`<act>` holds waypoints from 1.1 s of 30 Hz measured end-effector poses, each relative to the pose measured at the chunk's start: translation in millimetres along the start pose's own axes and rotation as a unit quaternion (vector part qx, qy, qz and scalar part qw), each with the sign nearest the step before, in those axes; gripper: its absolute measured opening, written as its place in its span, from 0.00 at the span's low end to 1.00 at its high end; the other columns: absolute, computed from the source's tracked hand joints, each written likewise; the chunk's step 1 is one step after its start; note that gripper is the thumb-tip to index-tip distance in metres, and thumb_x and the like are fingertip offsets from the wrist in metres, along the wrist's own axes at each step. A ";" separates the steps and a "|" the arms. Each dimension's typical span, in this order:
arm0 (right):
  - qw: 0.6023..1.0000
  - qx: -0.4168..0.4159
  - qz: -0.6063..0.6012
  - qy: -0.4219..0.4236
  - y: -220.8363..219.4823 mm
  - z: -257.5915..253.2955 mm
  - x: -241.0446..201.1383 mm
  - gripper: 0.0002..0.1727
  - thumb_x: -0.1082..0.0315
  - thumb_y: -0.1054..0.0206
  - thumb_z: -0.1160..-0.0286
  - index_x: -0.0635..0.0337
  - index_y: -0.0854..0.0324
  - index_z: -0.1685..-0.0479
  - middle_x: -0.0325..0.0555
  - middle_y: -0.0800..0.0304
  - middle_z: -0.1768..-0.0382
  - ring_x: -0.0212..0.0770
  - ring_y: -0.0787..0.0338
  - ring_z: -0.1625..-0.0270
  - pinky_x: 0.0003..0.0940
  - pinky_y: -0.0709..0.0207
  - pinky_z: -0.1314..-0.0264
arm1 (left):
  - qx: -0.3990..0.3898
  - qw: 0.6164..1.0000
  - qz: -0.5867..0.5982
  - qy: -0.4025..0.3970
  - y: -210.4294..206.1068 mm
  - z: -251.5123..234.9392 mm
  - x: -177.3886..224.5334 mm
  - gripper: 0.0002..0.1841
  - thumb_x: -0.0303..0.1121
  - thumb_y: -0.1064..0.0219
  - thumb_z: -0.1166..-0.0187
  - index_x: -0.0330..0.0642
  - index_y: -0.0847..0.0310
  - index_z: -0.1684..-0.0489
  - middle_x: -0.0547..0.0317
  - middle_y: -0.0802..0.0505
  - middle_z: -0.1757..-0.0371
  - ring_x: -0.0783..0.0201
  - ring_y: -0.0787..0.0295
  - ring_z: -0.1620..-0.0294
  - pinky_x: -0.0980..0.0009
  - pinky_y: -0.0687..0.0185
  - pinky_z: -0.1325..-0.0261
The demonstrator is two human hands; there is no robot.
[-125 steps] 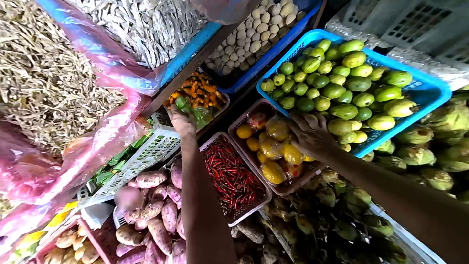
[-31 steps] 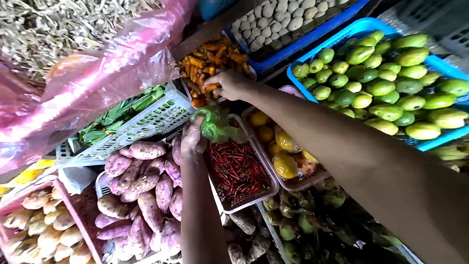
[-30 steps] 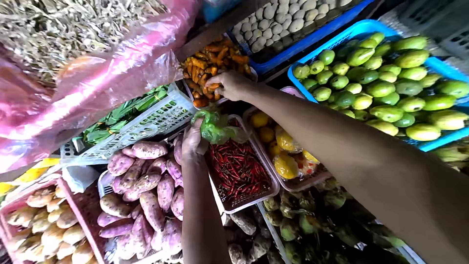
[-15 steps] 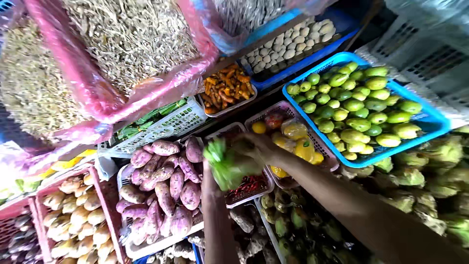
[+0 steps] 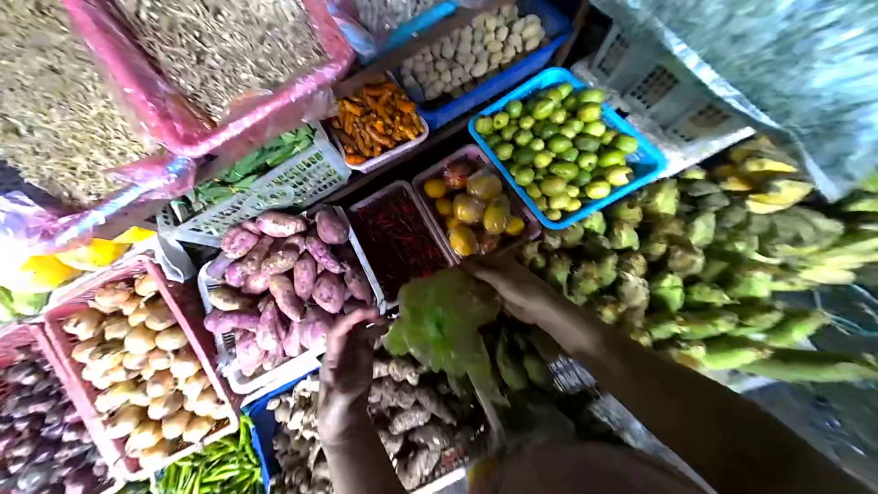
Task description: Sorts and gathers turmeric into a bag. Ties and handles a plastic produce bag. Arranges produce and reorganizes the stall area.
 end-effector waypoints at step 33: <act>0.993 -0.083 -0.086 0.018 21.6 136.8 30.9 0.16 0.70 0.33 0.21 0.61 0.20 0.36 0.38 0.10 0.53 0.29 0.10 0.57 0.26 0.13 0.53 | -0.211 0.938 -0.173 0.214 -157.8 24.8 -12.2 0.15 0.27 0.26 0.25 0.33 0.12 0.42 0.52 0.08 0.45 0.71 0.09 0.52 0.76 0.12 0.45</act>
Point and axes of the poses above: each hand's wrist, its own z-axis away from the middle knuckle, its own y-axis out of the back of the hand, x = y × z, the point moved 9 cm from there along -z, towards the middle knuckle
